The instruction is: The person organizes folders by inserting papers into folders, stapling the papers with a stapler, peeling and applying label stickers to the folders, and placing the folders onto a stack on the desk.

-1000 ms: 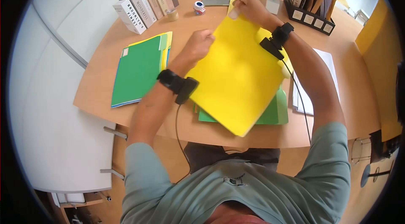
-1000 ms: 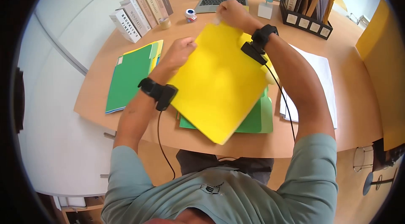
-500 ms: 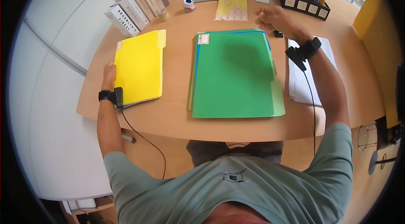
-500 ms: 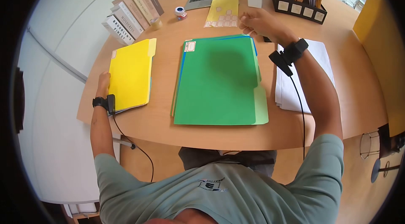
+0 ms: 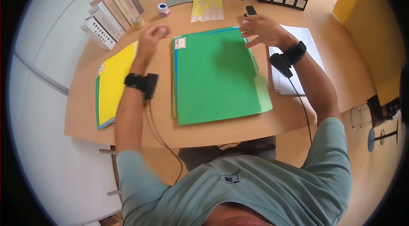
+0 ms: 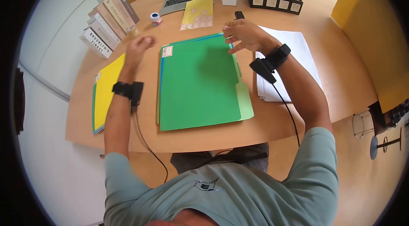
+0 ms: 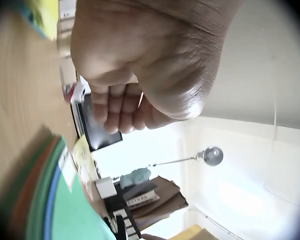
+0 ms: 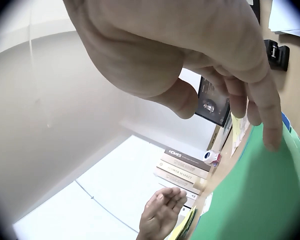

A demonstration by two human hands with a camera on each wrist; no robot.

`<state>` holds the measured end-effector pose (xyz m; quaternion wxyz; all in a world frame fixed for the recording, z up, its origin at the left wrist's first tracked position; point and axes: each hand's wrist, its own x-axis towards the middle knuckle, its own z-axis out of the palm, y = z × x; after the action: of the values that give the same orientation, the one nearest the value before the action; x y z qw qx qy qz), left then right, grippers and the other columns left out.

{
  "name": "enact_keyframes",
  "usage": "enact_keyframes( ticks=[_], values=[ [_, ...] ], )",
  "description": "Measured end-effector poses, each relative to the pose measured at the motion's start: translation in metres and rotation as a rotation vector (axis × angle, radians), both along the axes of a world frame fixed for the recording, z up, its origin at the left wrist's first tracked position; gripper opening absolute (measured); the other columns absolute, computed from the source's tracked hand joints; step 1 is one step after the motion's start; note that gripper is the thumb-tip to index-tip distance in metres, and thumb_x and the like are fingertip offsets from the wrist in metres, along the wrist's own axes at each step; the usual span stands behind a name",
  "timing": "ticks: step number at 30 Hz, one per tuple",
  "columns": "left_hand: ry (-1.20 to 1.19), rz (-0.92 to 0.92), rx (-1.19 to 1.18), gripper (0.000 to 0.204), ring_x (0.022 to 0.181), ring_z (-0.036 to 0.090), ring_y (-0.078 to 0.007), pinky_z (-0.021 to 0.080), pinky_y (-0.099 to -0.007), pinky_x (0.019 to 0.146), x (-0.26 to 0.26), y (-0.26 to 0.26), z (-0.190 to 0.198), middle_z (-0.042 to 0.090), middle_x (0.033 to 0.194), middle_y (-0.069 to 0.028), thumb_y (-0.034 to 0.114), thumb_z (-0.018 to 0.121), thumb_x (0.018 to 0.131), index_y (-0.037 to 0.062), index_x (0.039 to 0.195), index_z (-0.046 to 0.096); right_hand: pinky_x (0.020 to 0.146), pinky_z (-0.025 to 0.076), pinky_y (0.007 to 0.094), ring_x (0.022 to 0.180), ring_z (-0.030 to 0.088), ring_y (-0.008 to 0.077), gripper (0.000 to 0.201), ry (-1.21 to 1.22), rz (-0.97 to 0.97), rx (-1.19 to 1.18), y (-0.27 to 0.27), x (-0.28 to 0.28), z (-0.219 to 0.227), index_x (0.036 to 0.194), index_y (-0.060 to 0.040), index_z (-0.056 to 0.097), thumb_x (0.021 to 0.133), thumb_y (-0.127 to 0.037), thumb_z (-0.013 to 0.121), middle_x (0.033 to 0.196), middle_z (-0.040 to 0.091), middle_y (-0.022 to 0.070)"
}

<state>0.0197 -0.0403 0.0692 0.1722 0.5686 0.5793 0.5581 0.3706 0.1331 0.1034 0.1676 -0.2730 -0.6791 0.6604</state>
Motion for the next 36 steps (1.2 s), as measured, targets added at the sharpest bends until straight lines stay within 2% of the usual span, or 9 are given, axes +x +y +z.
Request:
enact_keyframes(
  ticks=[6,13,16,18,22,25,28,34,36],
  values=[
    [-0.060,-0.146,-0.213,0.024,0.096,0.063,-0.0155,0.049,-0.0292,0.089,0.048,0.039,-0.023,0.068,0.100,-0.0076,0.017,0.059,0.095,-0.0030,0.106,0.066,0.082,0.055,0.0470,0.100,0.052,0.0258,0.042,-0.005,-0.020,0.001,-0.002,0.007,-0.006,0.120,0.0061,0.053,0.093,-0.026,0.060,0.111,0.052,0.0125],
    [-0.329,-0.040,-0.087,0.025,0.101,0.060,-0.0158,0.045,-0.0306,0.094,0.040,0.042,-0.038,0.066,0.105,-0.0092,0.017,0.056,0.096,-0.0033,0.108,0.063,0.086,0.054,0.0411,0.104,0.057,0.0252,0.038,0.070,-0.124,-0.033,-0.016,0.002,0.007,0.121,0.0051,0.051,0.097,-0.025,0.055,0.111,0.056,0.0132],
    [-0.402,0.004,0.071,0.027,0.106,0.058,-0.0170,0.043,-0.0310,0.096,0.034,0.046,-0.039,0.064,0.109,-0.0097,0.019,0.054,0.097,-0.0027,0.111,0.062,0.092,0.050,0.0368,0.105,0.058,0.0226,0.036,0.284,0.005,-0.278,-0.012,-0.015,0.025,0.122,0.0031,0.051,0.100,-0.025,0.050,0.113,0.058,0.0120],
    [-0.474,-0.043,0.119,0.028,0.107,0.057,-0.0161,0.045,-0.0297,0.092,0.025,0.049,-0.042,0.064,0.110,-0.0079,0.021,0.052,0.097,-0.0009,0.111,0.062,0.096,0.047,0.0377,0.106,0.058,0.0233,0.036,0.435,0.136,-0.172,-0.022,-0.042,0.036,0.124,0.0023,0.051,0.101,-0.025,0.047,0.115,0.059,0.0113],
    [-1.012,-0.403,0.242,0.034,0.107,0.055,-0.0196,0.041,-0.0334,0.098,0.004,0.041,-0.051,0.060,0.109,-0.0077,0.027,0.050,0.098,0.0010,0.119,0.058,0.099,0.049,0.0422,0.111,0.060,0.0273,0.034,0.621,0.494,-0.128,-0.089,-0.095,0.046,0.123,0.0044,0.053,0.101,-0.021,0.049,0.125,0.056,0.0153],
    [-0.827,-0.845,0.275,0.038,0.107,0.053,-0.0207,0.039,-0.0348,0.101,-0.028,0.049,-0.069,0.058,0.110,-0.0074,0.029,0.050,0.097,0.0021,0.123,0.055,0.090,0.055,0.0356,0.105,0.062,0.0224,0.031,0.384,0.466,0.318,-0.108,-0.081,0.043,0.125,0.0023,0.053,0.100,-0.016,0.050,0.122,0.058,0.0130],
    [-0.737,-1.028,0.277,0.042,0.106,0.050,-0.0218,0.037,-0.0362,0.103,-0.044,0.051,-0.082,0.055,0.110,-0.0070,0.031,0.051,0.097,0.0031,0.127,0.052,0.081,0.056,0.0320,0.100,0.063,0.0190,0.032,0.186,0.243,0.600,-0.076,-0.032,0.032,0.125,0.0007,0.054,0.097,-0.015,0.055,0.115,0.062,0.0109],
    [-0.949,-1.080,0.372,0.043,0.106,0.049,-0.0223,0.037,-0.0360,0.103,-0.039,0.056,-0.105,0.054,0.109,-0.0070,0.032,0.049,0.097,0.0028,0.128,0.052,0.079,0.051,0.0363,0.100,0.063,0.0255,0.058,-0.375,-0.563,0.946,0.060,0.128,-0.021,0.119,0.0067,0.057,0.081,-0.033,0.075,0.111,0.062,0.0221],
    [-0.978,-1.086,0.392,0.043,0.105,0.049,-0.0224,0.037,-0.0359,0.103,-0.039,0.057,-0.107,0.054,0.109,-0.0070,0.033,0.049,0.097,0.0028,0.128,0.052,0.075,0.050,0.0393,0.094,0.063,0.0262,0.062,-0.842,-0.586,1.108,0.070,0.169,-0.010,0.113,0.0081,0.059,0.077,-0.038,0.078,0.106,0.064,0.0228]
  ],
)
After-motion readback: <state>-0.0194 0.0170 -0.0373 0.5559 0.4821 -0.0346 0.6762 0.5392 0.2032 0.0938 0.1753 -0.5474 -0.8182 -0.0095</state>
